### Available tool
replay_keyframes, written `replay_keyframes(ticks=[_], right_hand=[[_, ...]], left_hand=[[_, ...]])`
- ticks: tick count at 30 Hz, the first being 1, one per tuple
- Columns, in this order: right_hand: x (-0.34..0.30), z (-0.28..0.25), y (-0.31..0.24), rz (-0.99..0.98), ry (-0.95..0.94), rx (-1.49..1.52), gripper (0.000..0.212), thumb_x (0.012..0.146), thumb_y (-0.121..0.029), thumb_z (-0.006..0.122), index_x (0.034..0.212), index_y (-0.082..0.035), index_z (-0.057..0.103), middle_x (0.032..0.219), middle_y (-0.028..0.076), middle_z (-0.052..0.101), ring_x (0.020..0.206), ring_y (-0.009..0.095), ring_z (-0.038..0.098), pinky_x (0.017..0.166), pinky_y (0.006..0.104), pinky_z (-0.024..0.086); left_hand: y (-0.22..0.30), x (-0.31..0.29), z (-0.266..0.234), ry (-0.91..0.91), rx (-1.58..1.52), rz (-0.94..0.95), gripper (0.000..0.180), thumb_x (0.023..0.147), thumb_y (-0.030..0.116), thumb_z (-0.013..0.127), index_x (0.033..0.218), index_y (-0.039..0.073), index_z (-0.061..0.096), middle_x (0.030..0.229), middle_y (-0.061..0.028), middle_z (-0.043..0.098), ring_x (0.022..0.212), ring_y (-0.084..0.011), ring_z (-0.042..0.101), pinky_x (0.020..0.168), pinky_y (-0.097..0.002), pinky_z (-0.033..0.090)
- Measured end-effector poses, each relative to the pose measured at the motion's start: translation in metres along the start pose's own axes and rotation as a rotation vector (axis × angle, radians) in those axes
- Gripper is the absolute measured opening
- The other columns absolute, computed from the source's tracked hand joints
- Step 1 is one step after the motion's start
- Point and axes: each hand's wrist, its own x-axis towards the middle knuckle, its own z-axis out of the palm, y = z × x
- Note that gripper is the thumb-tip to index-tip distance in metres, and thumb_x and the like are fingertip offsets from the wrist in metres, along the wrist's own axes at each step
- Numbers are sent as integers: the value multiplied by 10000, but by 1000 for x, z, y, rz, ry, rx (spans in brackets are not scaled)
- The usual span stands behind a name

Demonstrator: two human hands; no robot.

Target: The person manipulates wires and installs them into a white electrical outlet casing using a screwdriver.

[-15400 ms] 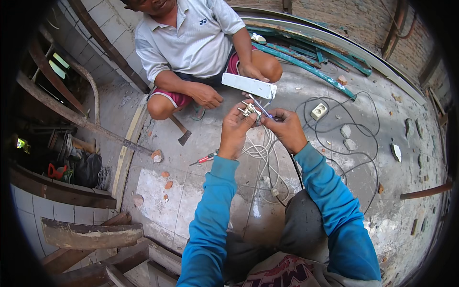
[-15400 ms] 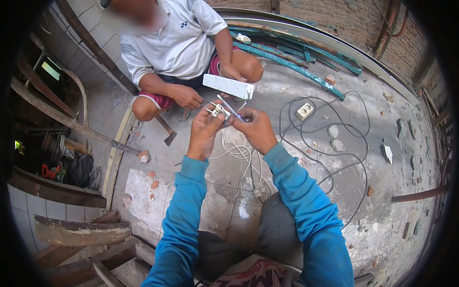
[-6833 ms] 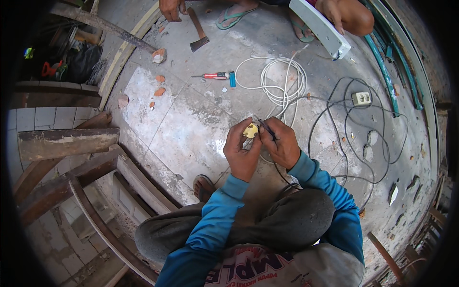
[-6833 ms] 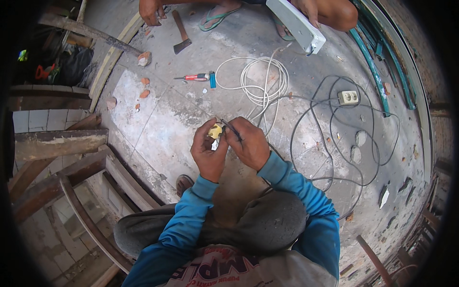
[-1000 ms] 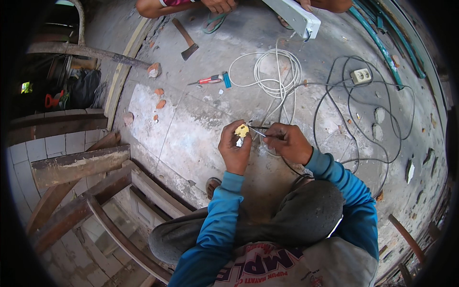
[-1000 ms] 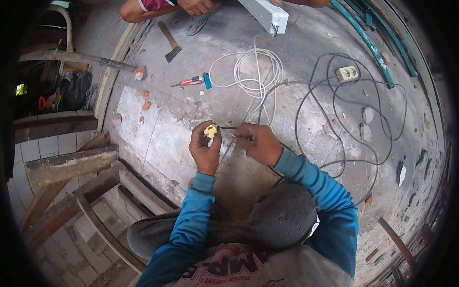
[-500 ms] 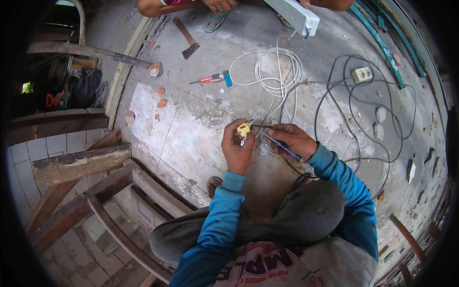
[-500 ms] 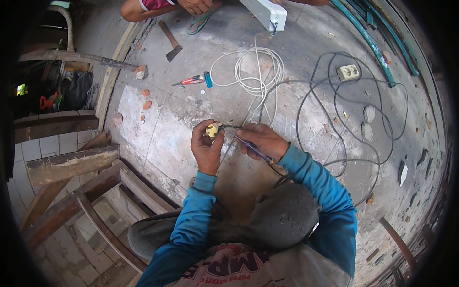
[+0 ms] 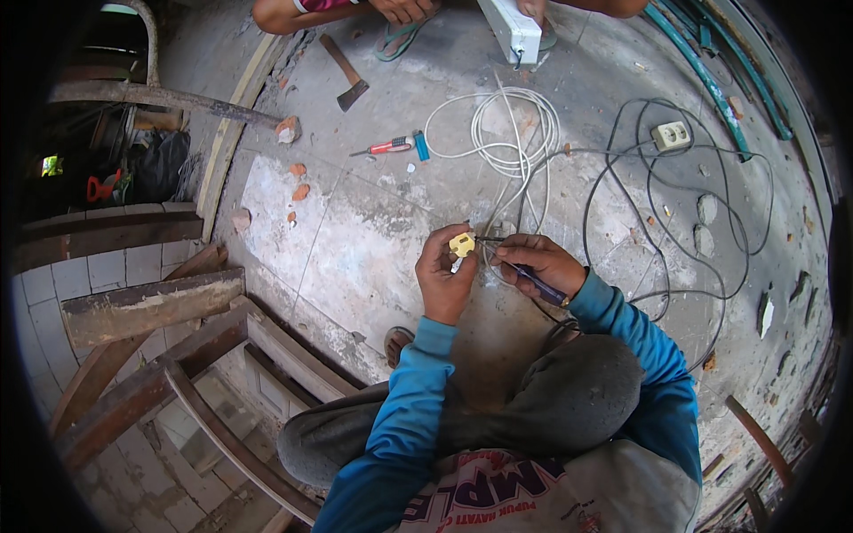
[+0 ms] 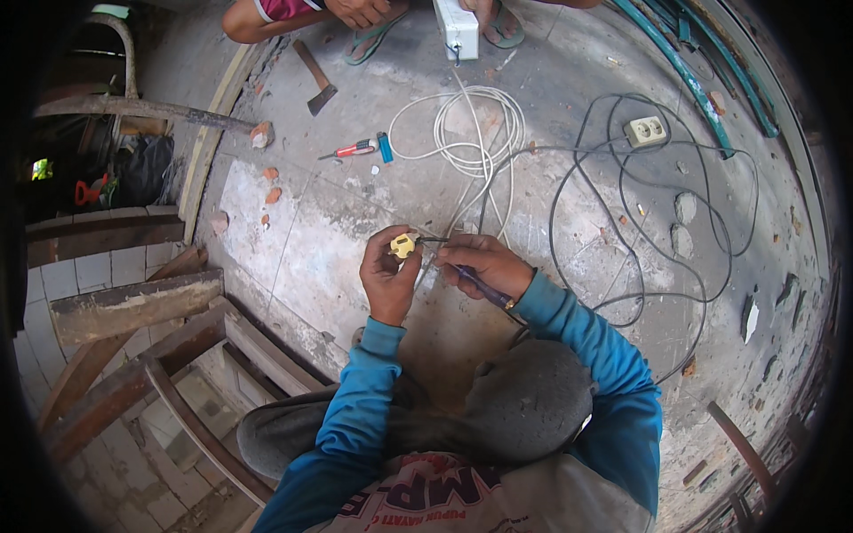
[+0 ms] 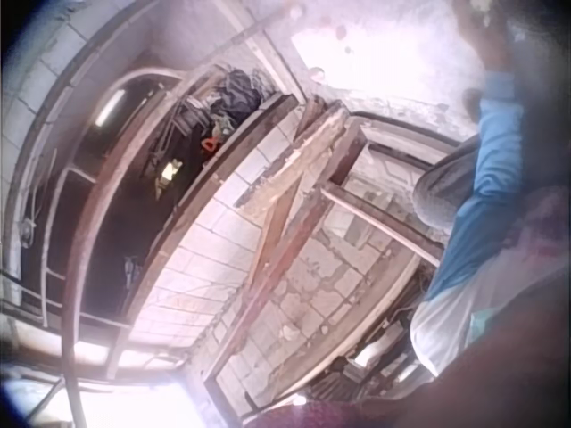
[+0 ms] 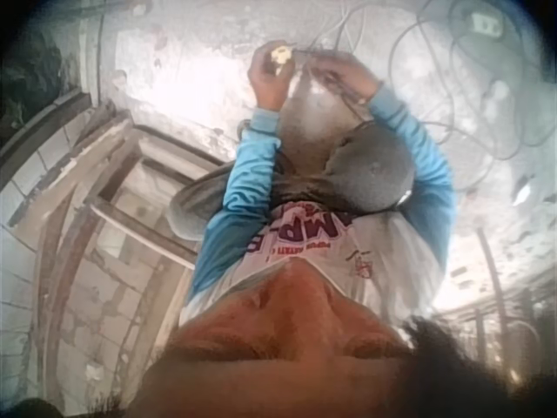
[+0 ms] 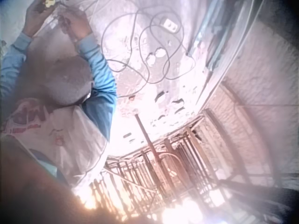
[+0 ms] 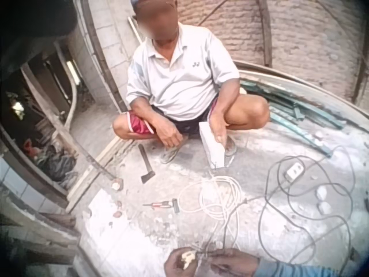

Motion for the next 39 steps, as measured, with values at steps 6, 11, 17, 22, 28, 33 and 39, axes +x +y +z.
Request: replay_keyframes(ticks=[6, 11, 17, 22, 28, 33, 39], right_hand=[[0, -5, -23, 23, 14, -238, 249, 954, -256, 626, 967, -8, 617, 686, 49, 602, 469, 94, 504, 407, 243, 387], [-10, 8, -26, -219, 135, -625, 216, 941, -225, 657, 1004, -19, 640, 691, 49, 611, 544, 126, 570, 477, 269, 430], [-27, 26, -37, -692, 324, -1326, 191, 883, -238, 697, 1013, -99, 697, 816, 108, 653, 744, 274, 653, 633, 367, 501], [-35, 40, -54, -729, 375, -1560, 186, 857, -241, 697, 999, -122, 716, 836, 91, 643, 785, 294, 655, 647, 405, 513], [-34, 41, -60, -744, 320, -1637, 187, 843, -232, 701, 987, -115, 722, 834, 79, 648, 792, 293, 660, 658, 400, 528], [-34, 45, -60, -698, 304, -1675, 194, 845, -234, 695, 984, -102, 721, 842, 83, 655, 808, 298, 665, 676, 400, 537], [-34, 44, -61, -694, 284, -1739, 147, 846, -201, 668, 937, -92, 705, 827, 90, 649, 803, 286, 665, 671, 401, 532]], left_hand=[[6, 13, -12, -113, -165, -215, 407, 851, -87, 665, 1229, 0, 542, 1183, -127, 615, 1041, -171, 626, 858, -301, 576], [17, 22, -15, -102, -239, -166, 431, 844, 8, 728, 1221, 29, 520, 1157, -154, 634, 1018, -195, 647, 780, -339, 619], [4, 19, -22, -66, -341, -134, 399, 828, 85, 776, 1145, 40, 538, 1058, -124, 661, 977, -191, 661, 773, -332, 623], [4, 20, -21, -83, -444, -232, 403, 837, 106, 775, 1165, 42, 550, 1057, -111, 668, 977, -197, 670, 787, -340, 625], [9, 19, -18, -92, -427, -243, 508, 854, 103, 757, 1303, 23, 533, 1116, -146, 660, 1046, -233, 659, 823, -368, 621], [8, 19, -19, -96, -393, -240, 560, 855, 96, 754, 1345, -10, 503, 1151, -161, 645, 1092, -241, 639, 854, -385, 611], [10, 20, -21, -120, -291, -204, 512, 853, 33, 736, 1316, -28, 527, 1159, -153, 644, 1049, -221, 645, 869, -380, 602]])
